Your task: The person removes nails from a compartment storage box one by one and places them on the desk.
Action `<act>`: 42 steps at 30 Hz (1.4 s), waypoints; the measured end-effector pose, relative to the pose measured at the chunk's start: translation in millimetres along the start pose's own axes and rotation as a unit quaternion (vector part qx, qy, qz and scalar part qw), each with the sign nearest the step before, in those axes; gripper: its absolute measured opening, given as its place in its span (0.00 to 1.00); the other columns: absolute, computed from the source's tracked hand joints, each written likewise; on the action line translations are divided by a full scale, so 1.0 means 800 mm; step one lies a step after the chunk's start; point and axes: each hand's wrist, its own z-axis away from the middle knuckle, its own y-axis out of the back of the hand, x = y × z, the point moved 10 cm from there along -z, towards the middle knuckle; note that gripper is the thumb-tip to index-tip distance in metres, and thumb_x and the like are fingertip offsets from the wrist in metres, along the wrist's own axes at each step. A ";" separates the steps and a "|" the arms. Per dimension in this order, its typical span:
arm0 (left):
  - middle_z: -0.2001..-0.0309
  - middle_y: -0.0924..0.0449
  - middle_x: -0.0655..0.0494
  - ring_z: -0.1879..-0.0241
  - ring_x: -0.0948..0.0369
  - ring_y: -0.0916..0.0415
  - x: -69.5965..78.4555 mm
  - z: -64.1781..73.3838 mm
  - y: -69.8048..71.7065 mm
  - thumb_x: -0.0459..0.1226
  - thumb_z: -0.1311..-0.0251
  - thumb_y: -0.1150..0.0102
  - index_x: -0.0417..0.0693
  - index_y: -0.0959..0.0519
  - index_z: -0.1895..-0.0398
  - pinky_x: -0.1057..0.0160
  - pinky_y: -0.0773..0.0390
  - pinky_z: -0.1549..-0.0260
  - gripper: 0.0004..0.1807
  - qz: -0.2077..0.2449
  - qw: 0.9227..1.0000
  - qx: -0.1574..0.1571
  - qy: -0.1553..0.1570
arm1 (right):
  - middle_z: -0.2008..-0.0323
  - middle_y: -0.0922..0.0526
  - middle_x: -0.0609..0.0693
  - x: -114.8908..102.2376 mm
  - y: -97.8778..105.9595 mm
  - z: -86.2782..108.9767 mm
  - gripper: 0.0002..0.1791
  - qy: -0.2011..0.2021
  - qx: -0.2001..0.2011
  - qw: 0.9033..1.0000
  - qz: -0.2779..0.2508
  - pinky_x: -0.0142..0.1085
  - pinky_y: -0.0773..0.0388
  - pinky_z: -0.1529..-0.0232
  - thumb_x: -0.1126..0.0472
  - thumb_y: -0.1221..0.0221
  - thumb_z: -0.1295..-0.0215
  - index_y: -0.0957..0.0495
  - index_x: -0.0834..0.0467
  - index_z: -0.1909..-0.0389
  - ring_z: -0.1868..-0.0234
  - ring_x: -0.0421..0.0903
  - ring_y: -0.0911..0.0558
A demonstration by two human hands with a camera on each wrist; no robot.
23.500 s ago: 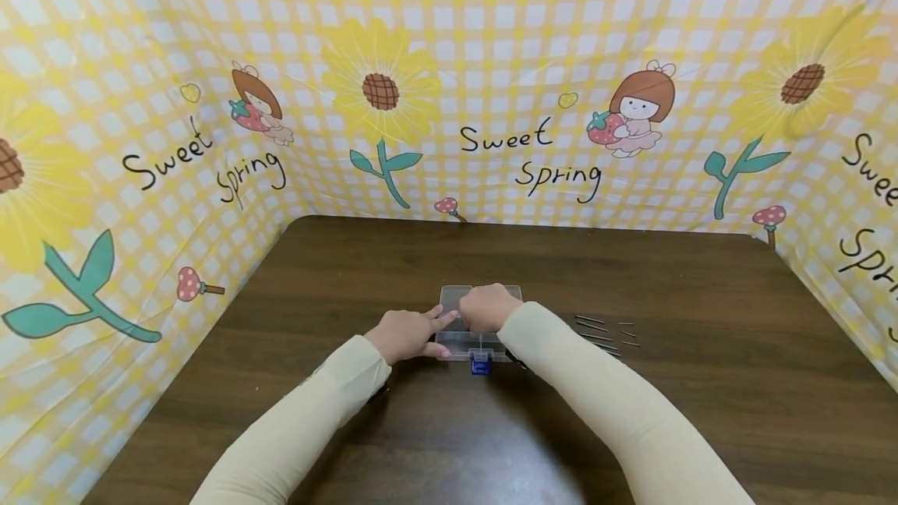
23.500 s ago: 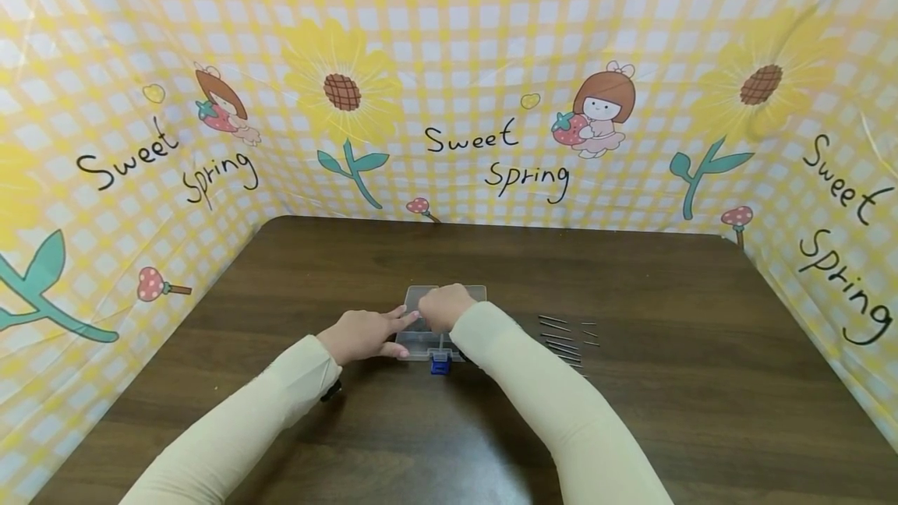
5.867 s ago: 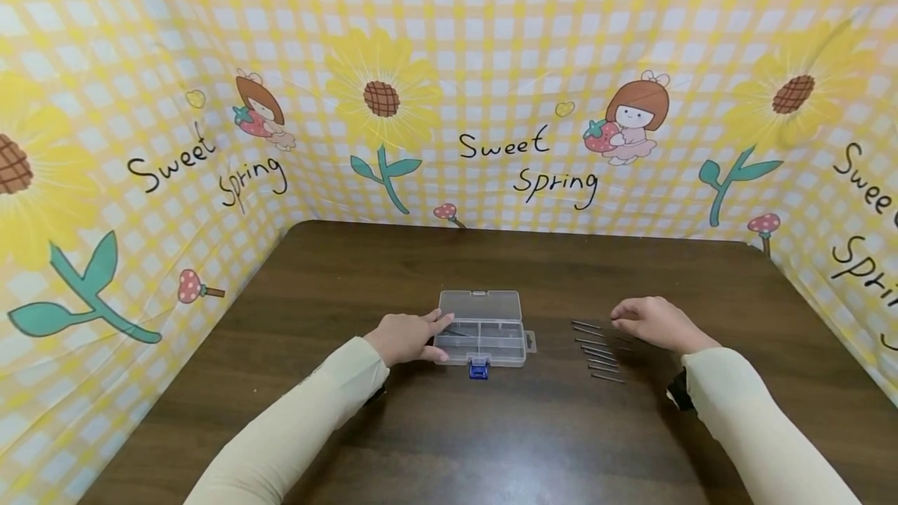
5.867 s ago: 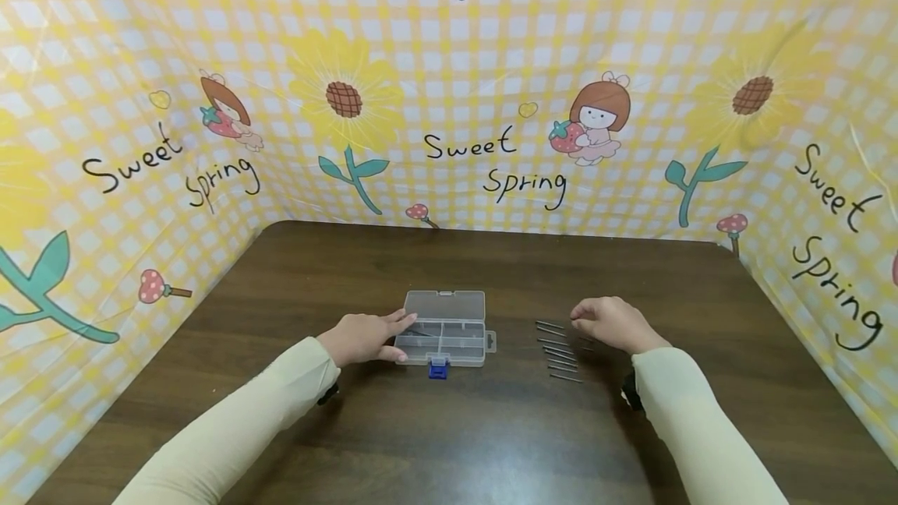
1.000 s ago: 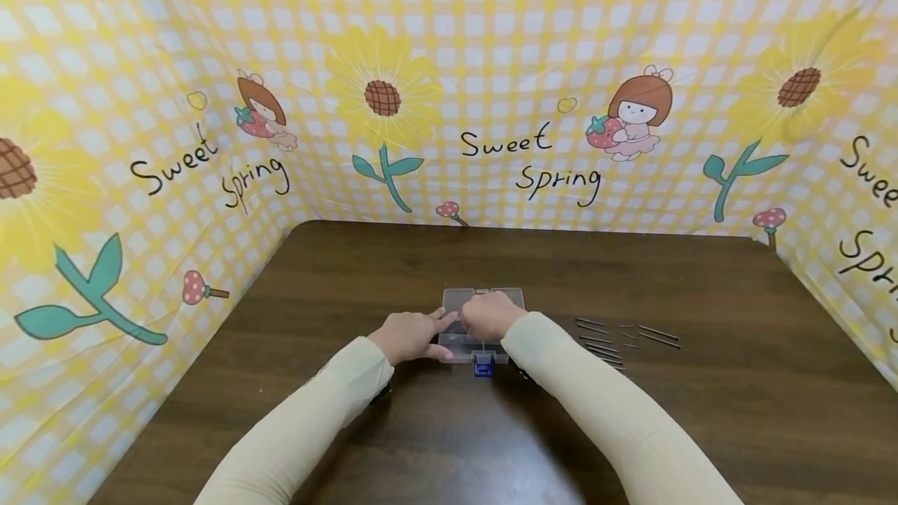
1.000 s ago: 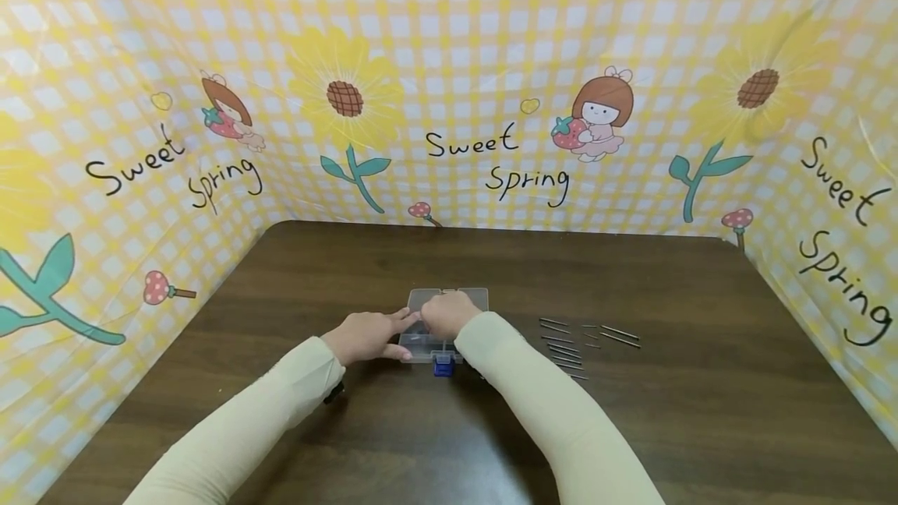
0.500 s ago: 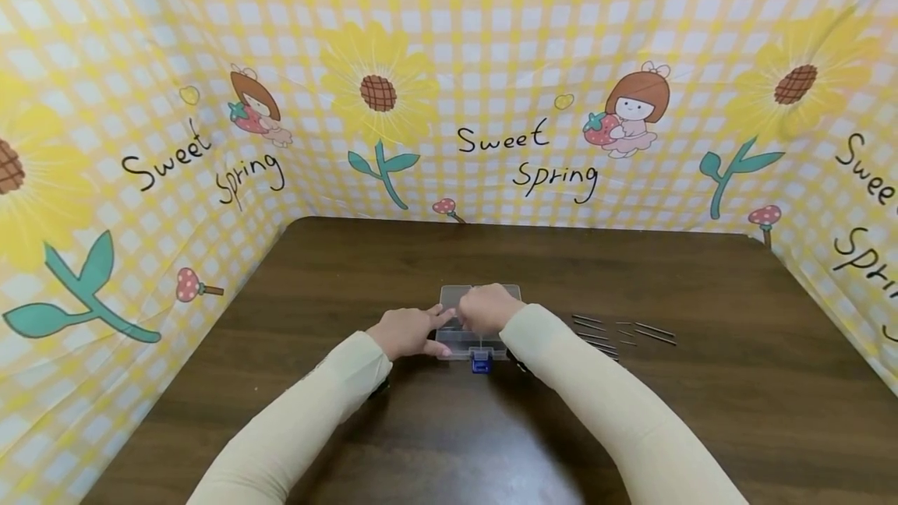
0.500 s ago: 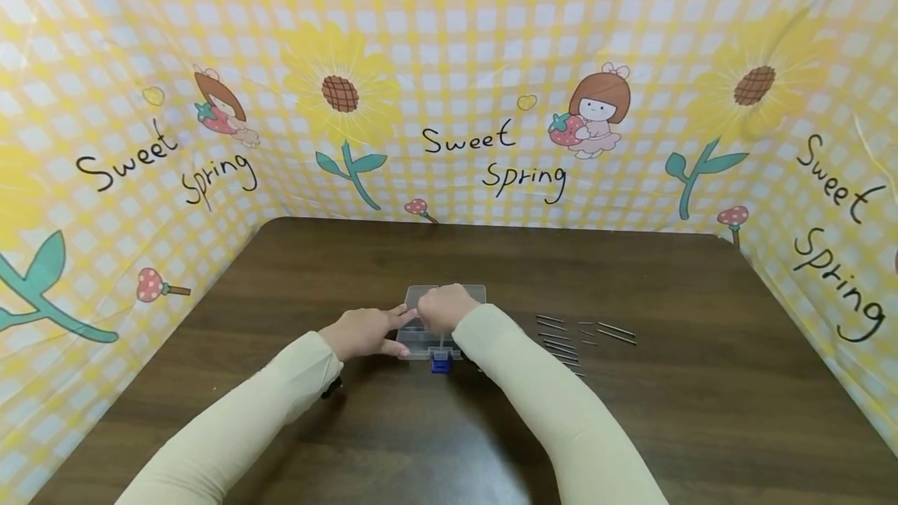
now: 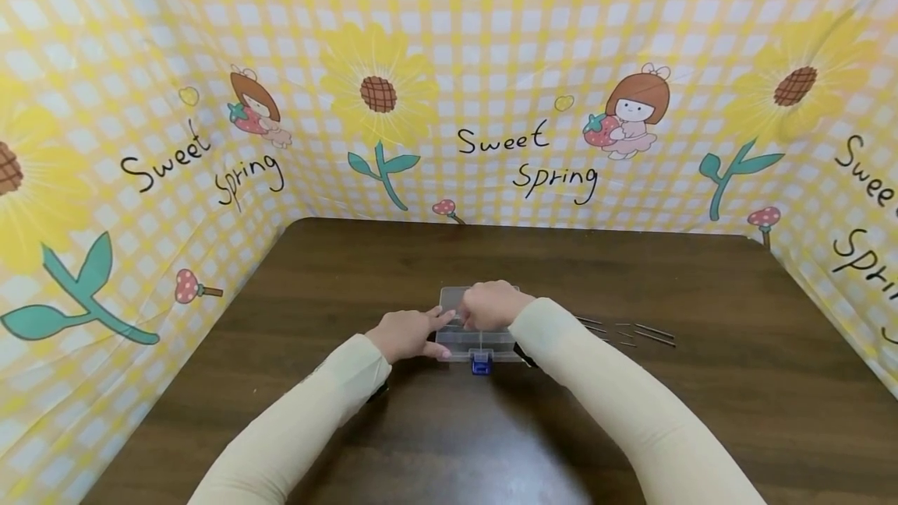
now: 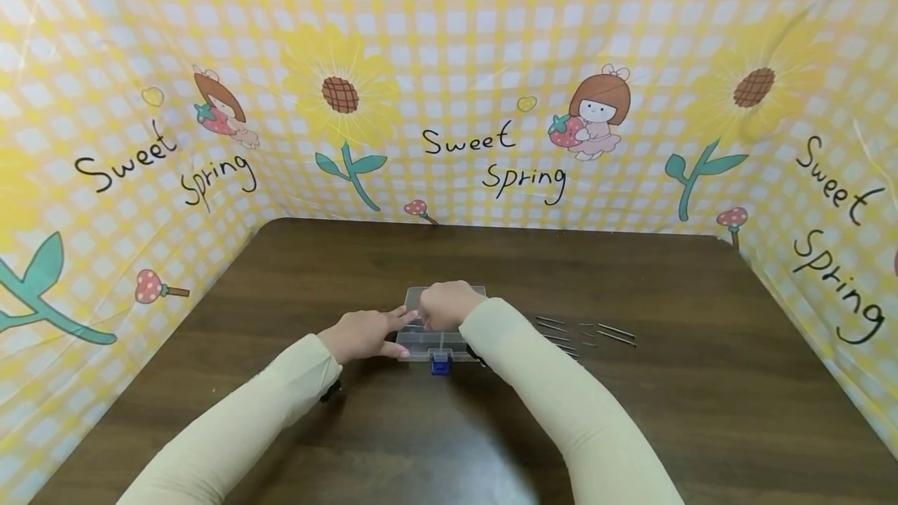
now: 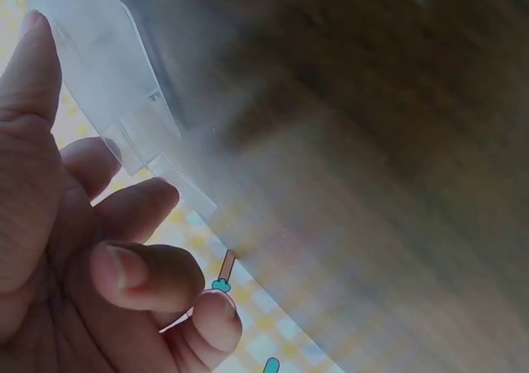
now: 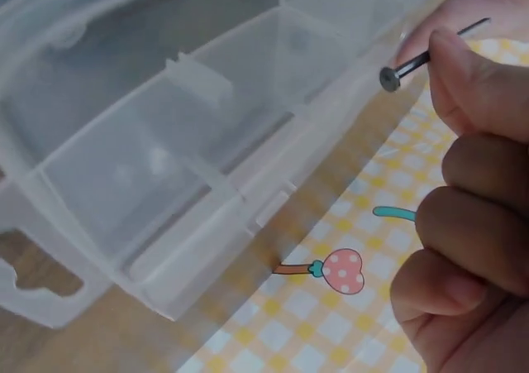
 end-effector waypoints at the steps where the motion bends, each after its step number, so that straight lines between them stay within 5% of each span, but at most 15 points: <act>1: 0.30 0.39 0.52 0.65 0.54 0.22 0.000 0.000 0.001 0.58 0.45 0.41 0.58 0.40 0.27 0.63 0.40 0.85 0.42 0.001 1.000 -0.001 0.000 | 0.67 0.16 0.42 0.002 0.001 0.001 0.05 -0.006 -0.005 1.000 -0.003 0.37 0.22 0.61 0.59 0.37 0.37 0.14 0.52 0.65 0.68 0.38 0.21; 8: 0.31 0.37 0.52 0.53 0.50 0.21 0.002 0.002 0.004 0.58 0.45 0.41 0.57 0.38 0.28 0.62 0.36 0.83 0.42 -0.005 1.000 0.004 -0.002 | 0.69 0.17 0.41 0.013 0.005 0.009 0.05 -0.023 -0.021 0.999 0.014 0.38 0.22 0.63 0.58 0.38 0.36 0.15 0.51 0.69 0.70 0.38 0.22; 12: 0.32 0.34 0.52 0.56 0.50 0.20 0.005 0.002 0.007 0.59 0.47 0.41 0.57 0.36 0.29 0.61 0.34 0.84 0.42 -0.031 0.999 0.017 -0.009 | 0.69 0.16 0.42 0.017 0.005 0.015 0.05 -0.021 -0.017 0.999 0.018 0.39 0.22 0.63 0.58 0.38 0.36 0.15 0.51 0.70 0.69 0.38 0.21; 21: 0.33 0.33 0.52 0.50 0.51 0.22 0.004 0.004 0.008 0.60 0.47 0.41 0.58 0.35 0.29 0.57 0.26 0.78 0.41 -0.050 0.999 0.019 -0.005 | 0.75 0.19 0.42 0.028 0.007 0.039 0.08 0.019 0.005 1.000 -0.017 0.37 0.24 0.69 0.63 0.42 0.38 0.17 0.53 0.75 0.75 0.37 0.27; 30: 0.32 0.35 0.52 0.49 0.49 0.23 0.002 0.008 0.007 0.59 0.46 0.41 0.57 0.37 0.28 0.60 0.30 0.80 0.42 -0.037 0.999 0.012 -0.007 | 0.74 0.18 0.41 0.065 0.020 0.070 0.05 -0.004 0.069 0.996 -0.048 0.36 0.25 0.70 0.59 0.39 0.42 0.16 0.53 0.73 0.75 0.37 0.26; 42: 0.32 0.35 0.52 0.45 0.48 0.25 -0.001 0.005 0.005 0.59 0.47 0.41 0.57 0.37 0.28 0.58 0.29 0.79 0.42 -0.035 0.999 0.014 -0.007 | 0.71 0.17 0.43 0.111 0.005 0.101 0.07 -0.017 0.044 0.996 -0.075 0.36 0.26 0.69 0.64 0.42 0.43 0.15 0.54 0.73 0.73 0.37 0.26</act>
